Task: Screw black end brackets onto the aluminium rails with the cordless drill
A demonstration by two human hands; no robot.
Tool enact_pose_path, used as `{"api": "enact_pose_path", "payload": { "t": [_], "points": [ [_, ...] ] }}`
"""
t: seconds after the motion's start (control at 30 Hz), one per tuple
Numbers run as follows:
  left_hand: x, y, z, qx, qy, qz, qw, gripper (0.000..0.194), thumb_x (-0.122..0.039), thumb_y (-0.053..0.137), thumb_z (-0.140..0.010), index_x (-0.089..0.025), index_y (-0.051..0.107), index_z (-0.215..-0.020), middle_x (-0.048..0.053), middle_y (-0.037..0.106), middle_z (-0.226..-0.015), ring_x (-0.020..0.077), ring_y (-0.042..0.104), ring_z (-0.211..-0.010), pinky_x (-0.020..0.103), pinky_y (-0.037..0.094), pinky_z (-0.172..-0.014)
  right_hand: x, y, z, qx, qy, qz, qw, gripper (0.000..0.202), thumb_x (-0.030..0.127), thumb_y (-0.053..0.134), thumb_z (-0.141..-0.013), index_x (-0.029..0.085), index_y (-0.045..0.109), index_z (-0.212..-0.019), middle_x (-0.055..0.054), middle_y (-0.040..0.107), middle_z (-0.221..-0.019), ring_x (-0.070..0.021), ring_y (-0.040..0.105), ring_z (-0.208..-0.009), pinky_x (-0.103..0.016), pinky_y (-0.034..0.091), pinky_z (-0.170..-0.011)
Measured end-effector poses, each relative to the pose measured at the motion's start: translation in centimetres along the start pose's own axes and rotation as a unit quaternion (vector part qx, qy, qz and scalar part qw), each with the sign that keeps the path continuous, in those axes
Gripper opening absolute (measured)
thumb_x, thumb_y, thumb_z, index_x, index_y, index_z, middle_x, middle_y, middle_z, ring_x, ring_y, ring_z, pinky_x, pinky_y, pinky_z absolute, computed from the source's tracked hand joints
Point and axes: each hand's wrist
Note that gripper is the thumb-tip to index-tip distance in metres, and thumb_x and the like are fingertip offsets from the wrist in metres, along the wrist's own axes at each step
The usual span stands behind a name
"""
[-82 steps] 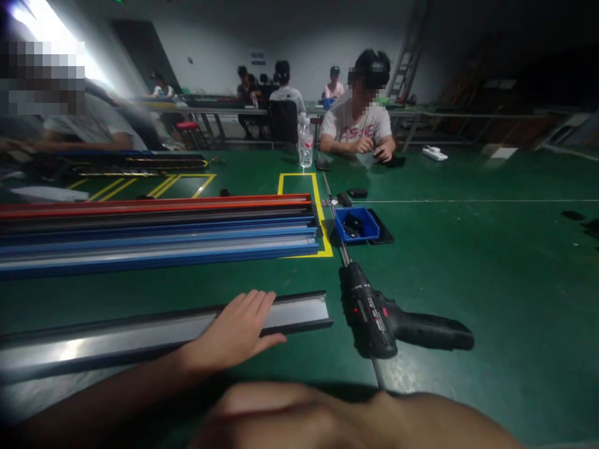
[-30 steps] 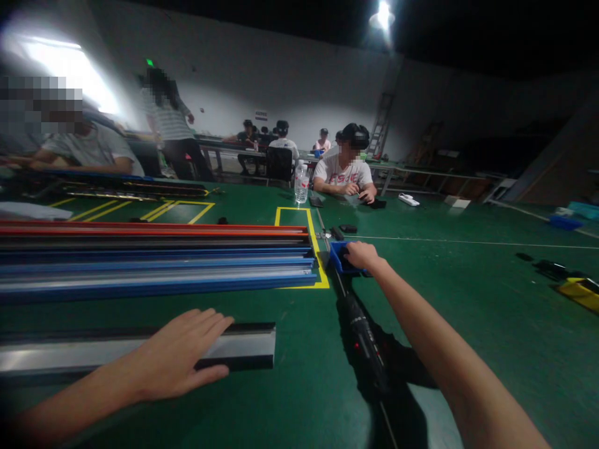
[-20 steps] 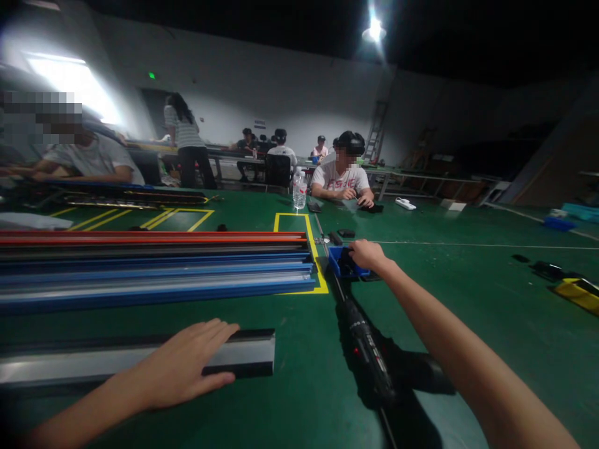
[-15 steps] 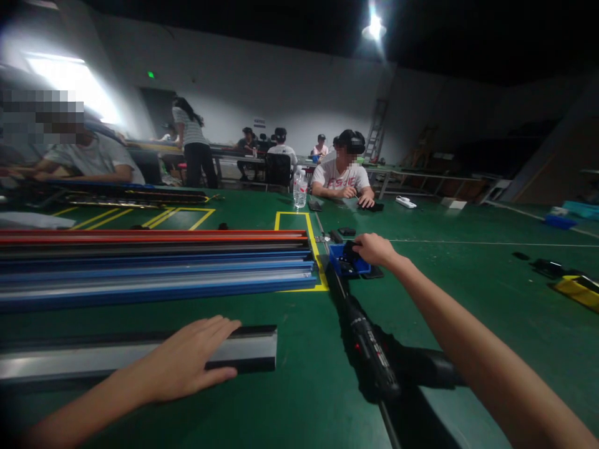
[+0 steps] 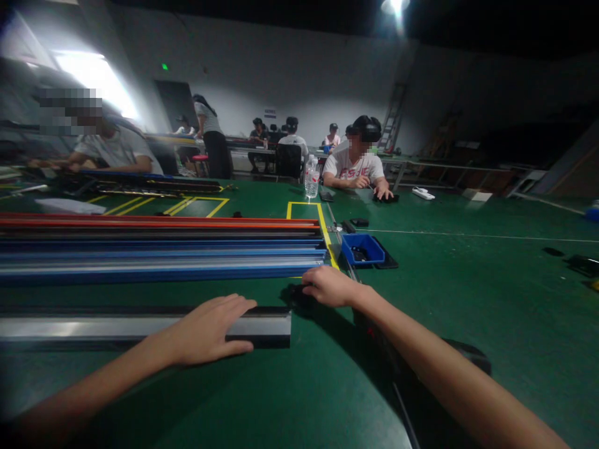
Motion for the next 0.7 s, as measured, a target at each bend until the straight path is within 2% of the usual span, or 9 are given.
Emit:
{"api": "enact_pose_path", "payload": {
  "t": [0.1, 0.23, 0.47, 0.53, 0.7],
  "points": [
    [-0.3, -0.3, 0.0, 0.005, 0.001, -0.008, 1.000, 0.081, -0.071, 0.059, -0.099, -0.013, 0.055, -0.156, 0.020, 0.065, -0.151, 0.0381, 0.062, -0.140, 0.056, 0.048, -0.119, 0.4, 1.6, 0.3, -0.040, -0.021, 0.052, 0.998, 0.013, 0.014, 0.063, -0.102, 0.015, 0.075, -0.098, -0.010, 0.075, -0.094, -0.0220, 0.067, -0.081, -0.034, 0.048, -0.076],
    [-0.3, -0.3, 0.0, 0.000, 0.002, -0.005, 1.000, 0.082, -0.073, 0.057, -0.099, -0.014, 0.055, -0.156, 0.021, 0.064, -0.152, 0.0381, 0.062, -0.141, 0.056, 0.048, -0.119, 0.1, 2.4, 0.8, -0.076, -0.037, 0.091, 0.992, 0.016, 0.018, 0.059, -0.107, 0.016, 0.075, -0.106, -0.012, 0.075, -0.100, -0.0241, 0.068, -0.086, -0.037, 0.048, -0.082],
    [0.2, 0.3, 0.1, -0.021, 0.007, 0.011, 1.000, 0.080, -0.072, 0.059, -0.098, -0.014, 0.058, -0.155, 0.020, 0.067, -0.149, 0.0379, 0.064, -0.138, 0.056, 0.050, -0.117, -0.4, 2.5, 0.7, -0.061, -0.034, 0.092, 0.993, 0.006, 0.016, 0.065, -0.102, 0.017, 0.071, -0.104, -0.008, 0.074, -0.098, -0.0185, 0.066, -0.079, -0.029, 0.043, -0.070],
    [0.3, 0.4, 0.1, -0.017, 0.006, 0.011, 1.000, 0.081, -0.072, 0.059, -0.098, -0.014, 0.057, -0.155, 0.020, 0.066, -0.150, 0.0386, 0.063, -0.139, 0.057, 0.049, -0.118, -0.3, 2.4, 0.7, -0.050, -0.031, 0.088, 0.994, 0.007, 0.012, 0.066, -0.096, 0.017, 0.069, -0.100, -0.007, 0.073, -0.097, -0.0181, 0.064, -0.078, -0.029, 0.040, -0.068],
    [0.4, 0.7, 0.0, -0.012, 0.006, 0.005, 1.000, 0.081, -0.071, 0.061, -0.097, -0.013, 0.058, -0.154, 0.021, 0.067, -0.148, 0.0395, 0.064, -0.137, 0.058, 0.050, -0.117, 0.0, 2.1, 1.1, -0.018, -0.026, 0.070, 0.997, 0.026, 0.004, 0.066, -0.074, 0.018, 0.066, -0.096, -0.006, 0.070, -0.095, -0.0170, 0.058, -0.073, -0.029, 0.030, -0.062]
  ]
}}
Point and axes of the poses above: each hand's wrist, its own z-axis away from the middle knuckle, its own y-axis out of the palm, x = y × z
